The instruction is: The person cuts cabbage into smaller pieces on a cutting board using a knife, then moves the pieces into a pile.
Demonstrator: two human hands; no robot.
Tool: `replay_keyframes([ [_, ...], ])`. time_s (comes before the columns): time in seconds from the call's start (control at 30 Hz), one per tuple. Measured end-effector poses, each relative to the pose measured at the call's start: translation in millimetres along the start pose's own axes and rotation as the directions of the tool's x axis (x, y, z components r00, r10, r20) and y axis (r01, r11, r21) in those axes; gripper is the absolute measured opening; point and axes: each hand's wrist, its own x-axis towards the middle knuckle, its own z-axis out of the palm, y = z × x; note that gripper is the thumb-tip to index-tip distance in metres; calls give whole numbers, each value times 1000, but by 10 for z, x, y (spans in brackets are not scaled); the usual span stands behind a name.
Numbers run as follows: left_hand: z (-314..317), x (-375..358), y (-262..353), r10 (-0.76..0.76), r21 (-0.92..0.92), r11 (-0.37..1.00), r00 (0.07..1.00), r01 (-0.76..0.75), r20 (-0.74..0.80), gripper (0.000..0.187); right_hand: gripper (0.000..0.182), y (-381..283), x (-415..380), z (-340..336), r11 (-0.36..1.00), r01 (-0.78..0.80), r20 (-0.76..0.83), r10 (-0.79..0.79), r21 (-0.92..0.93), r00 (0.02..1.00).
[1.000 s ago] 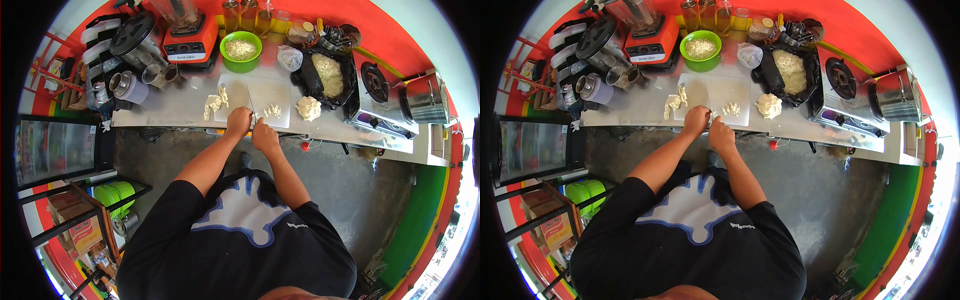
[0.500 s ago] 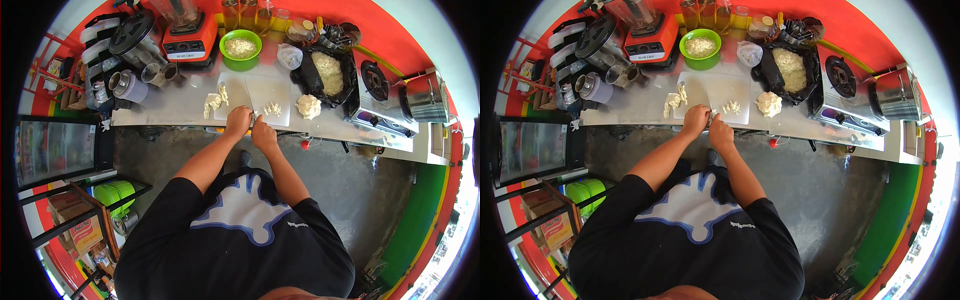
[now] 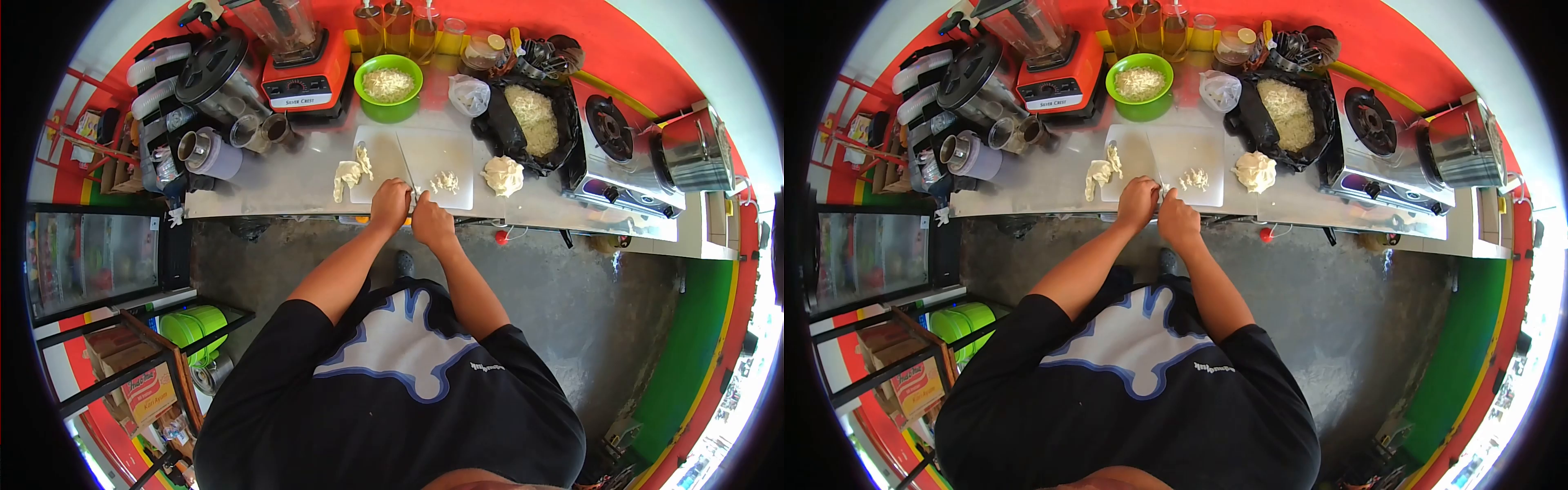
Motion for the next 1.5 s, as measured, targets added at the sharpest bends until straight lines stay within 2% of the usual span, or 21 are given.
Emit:
replay_keyframes([
  [0.23, 18, 18, -23, 12, -30, 999, 1000, -12, -9, 9, 23, -19, -2, 110, 997, -56, -1, 56, 44, 998],
  [0.47, -15, 16, -28, 62, -72, 995, 997, -64, -35, 8, 22, -42, -2, -19, 1000, 18, -8, -18, 7, 1000],
  [0.57, -40, 28, -17, -6, -20, 1000, 999, 7, 47, 10, 22, -62, -77, 66, 1000, -13, -9, 13, 24, 1000],
  [0.67, -16, 20, -5, -34, -29, 999, 999, 34, 3, 11, 22, -67, -47, 121, 998, -49, -13, 49, 35, 999],
  [0.83, -28, 13, -23, -17, -56, 998, 1000, 17, -10, 11, 21, -54, 63, 89, 998, -22, -42, 24, 52, 999],
  [0.93, -64, 15, -6, -5, -62, 998, 1000, 5, 0, 11, 22, -64, 38, 20, 1000, 3, -21, -3, -2, 1000],
  [1.1, -71, 4, 15, -54, -44, 998, 998, 55, 39, 10, 21, -66, -105, 91, 997, -40, -7, 41, 72, 999],
  [1.2, -32, 24, -40, -13, -55, 998, 999, 11, -37, 8, 21, -66, -91, 173, 998, -50, -15, 51, 49, 999],
  [1.27, -60, 11, 10, -55, -48, 997, 998, 54, -16, 8, 21, -72, -36, 191, 998, -37, -23, 38, 42, 999],
  [1.43, -46, 17, -23, -34, -72, 997, 999, 34, 0, 9, 23, -79, 58, 30, 1000, 0, -19, 1, 21, 1000],
  [1.5, -62, 12, -34, -18, -84, 996, 1000, 18, -6, 9, 25, -93, -13, -2, 996, -5, -2, 6, 87, 1000],
])
